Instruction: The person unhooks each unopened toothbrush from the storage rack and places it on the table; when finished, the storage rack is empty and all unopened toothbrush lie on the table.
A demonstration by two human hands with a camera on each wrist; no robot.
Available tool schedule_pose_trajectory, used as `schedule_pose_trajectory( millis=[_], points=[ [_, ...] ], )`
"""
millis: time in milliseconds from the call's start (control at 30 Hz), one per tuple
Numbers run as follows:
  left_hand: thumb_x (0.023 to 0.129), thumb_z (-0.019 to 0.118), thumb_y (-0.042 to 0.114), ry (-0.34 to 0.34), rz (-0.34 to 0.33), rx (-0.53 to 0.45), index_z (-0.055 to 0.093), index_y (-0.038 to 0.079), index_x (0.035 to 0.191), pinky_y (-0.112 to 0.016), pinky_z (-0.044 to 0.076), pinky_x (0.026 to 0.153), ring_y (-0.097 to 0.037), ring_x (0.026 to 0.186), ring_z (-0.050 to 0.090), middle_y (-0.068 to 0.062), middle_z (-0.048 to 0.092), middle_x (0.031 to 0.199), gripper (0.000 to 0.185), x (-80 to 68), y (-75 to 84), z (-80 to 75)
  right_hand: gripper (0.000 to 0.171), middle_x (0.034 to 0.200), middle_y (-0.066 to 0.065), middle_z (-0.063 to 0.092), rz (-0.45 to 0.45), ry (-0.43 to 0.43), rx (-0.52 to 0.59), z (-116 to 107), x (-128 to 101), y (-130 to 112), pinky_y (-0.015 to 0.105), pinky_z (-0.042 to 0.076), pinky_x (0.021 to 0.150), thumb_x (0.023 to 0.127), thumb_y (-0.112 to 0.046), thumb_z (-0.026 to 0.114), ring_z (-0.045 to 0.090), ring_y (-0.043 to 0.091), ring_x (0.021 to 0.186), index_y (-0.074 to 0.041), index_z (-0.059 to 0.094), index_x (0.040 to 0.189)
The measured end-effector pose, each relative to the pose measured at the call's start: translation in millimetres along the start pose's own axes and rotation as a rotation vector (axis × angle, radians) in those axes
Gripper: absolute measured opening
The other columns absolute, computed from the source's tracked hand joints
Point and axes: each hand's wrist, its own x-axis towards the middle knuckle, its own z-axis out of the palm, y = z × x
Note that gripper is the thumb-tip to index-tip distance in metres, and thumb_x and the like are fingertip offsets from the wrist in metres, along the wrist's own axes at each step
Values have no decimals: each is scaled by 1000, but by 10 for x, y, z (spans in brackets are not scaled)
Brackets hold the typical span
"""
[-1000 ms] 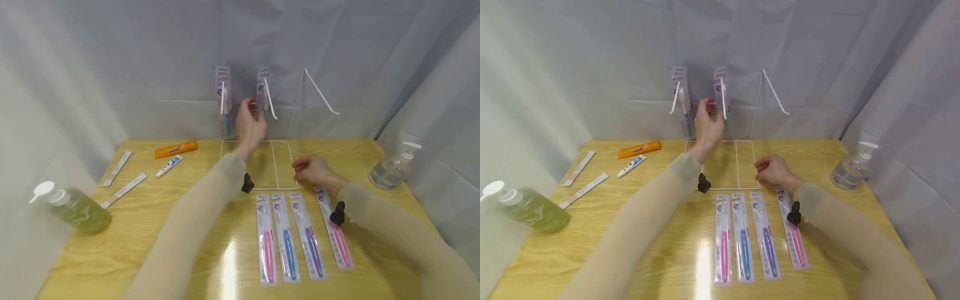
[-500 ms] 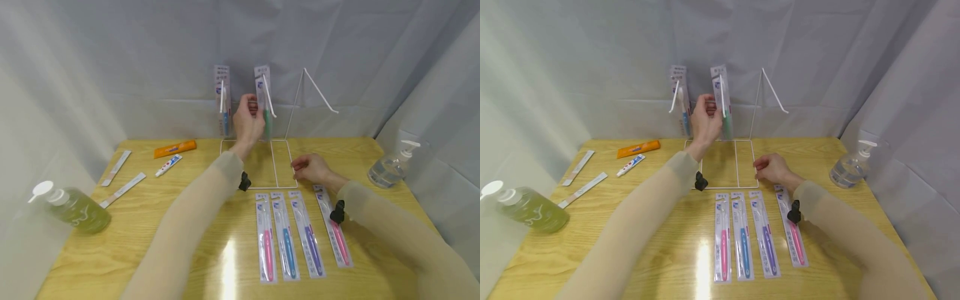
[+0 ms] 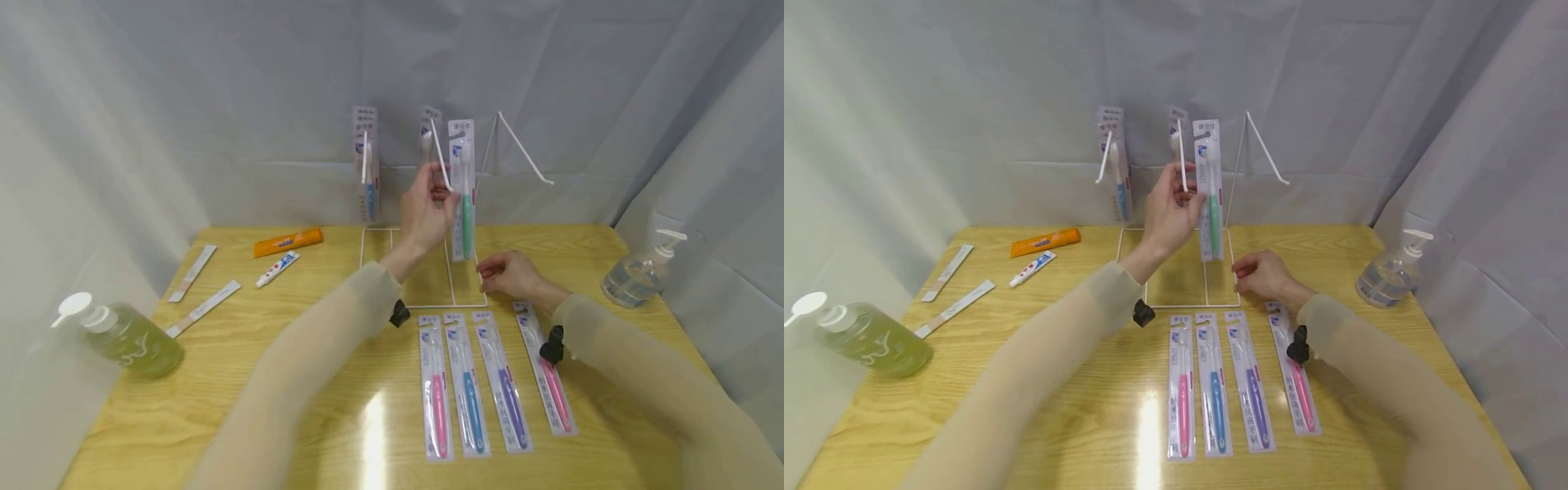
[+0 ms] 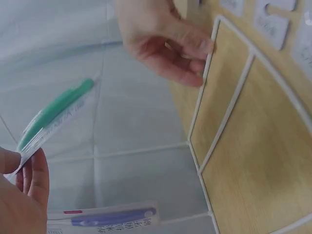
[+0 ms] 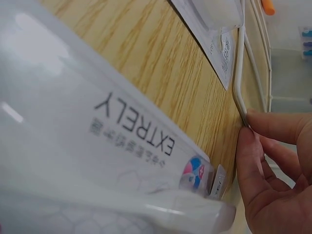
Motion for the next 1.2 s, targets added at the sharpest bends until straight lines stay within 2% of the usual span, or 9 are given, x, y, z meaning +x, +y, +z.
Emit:
schedule_pose_trajectory(
  millis=[167,300,400,533,667,767,933,1033,1200],
  points=[
    [101,71,-4,-98,-117,-59,65,1,142,-31,68,93,-32,108,77,-22,77,126,41,-336,-36,-145,48,120,23,81,-4,1,-5,35,16,-9,16,52,81,87,-7,89,69,13,95,4,77,132],
    [103,71,0,-195,-279,-51,72,3,140,-32,70,86,-22,100,76,-20,78,129,37,-763,-158,-436,52,123,23,80,-1,-15,4,58,21,-51,18,52,86,86,-7,89,71,16,98,3,76,135],
    [104,72,2,-284,-392,-38,74,2,141,-39,72,85,-16,92,75,-22,79,129,38,-1107,-219,-694,53,123,24,80,-10,-20,13,77,29,-72,19,53,86,87,-6,88,71,16,98,4,75,136],
    [102,75,2,-382,-497,-49,74,-3,140,-47,73,85,-13,82,76,-28,80,126,39,-1519,-248,-964,53,120,25,81,-25,-10,20,87,29,-76,15,52,83,85,-4,89,69,8,91,7,75,135],
    [100,77,2,-427,-589,-100,72,-6,141,-41,73,84,-14,85,80,-29,79,127,42,-1835,-244,-1110,53,117,26,81,-30,-13,45,77,21,-67,11,52,78,84,-1,88,67,-1,84,9,74,134],
    [98,79,2,-444,-644,-128,71,-7,141,-36,72,84,-16,89,81,-28,79,125,45,-2006,-231,-1152,52,116,27,80,-41,-18,66,71,25,-56,10,54,76,85,0,88,68,-2,82,11,73,133],
    [95,80,1,-469,-715,-143,71,-8,140,-35,72,84,-16,90,80,-24,78,121,46,-2190,-199,-1148,50,114,26,80,-45,-13,67,67,32,-32,11,54,76,86,1,88,68,-2,83,11,73,132],
    [95,80,-1,-466,-744,-162,70,-8,141,-37,72,86,-17,90,79,-25,77,122,48,-2252,-206,-1122,49,112,24,80,-37,-9,64,68,35,-12,12,54,75,86,1,88,68,-1,83,11,74,132],
    [93,80,-2,-460,-748,-172,67,-8,145,-36,72,89,-18,95,80,-26,76,127,54,-2289,-223,-1091,50,111,23,79,-29,-11,67,64,28,-1,13,54,75,86,1,88,68,-1,82,11,74,132]
  ],
)
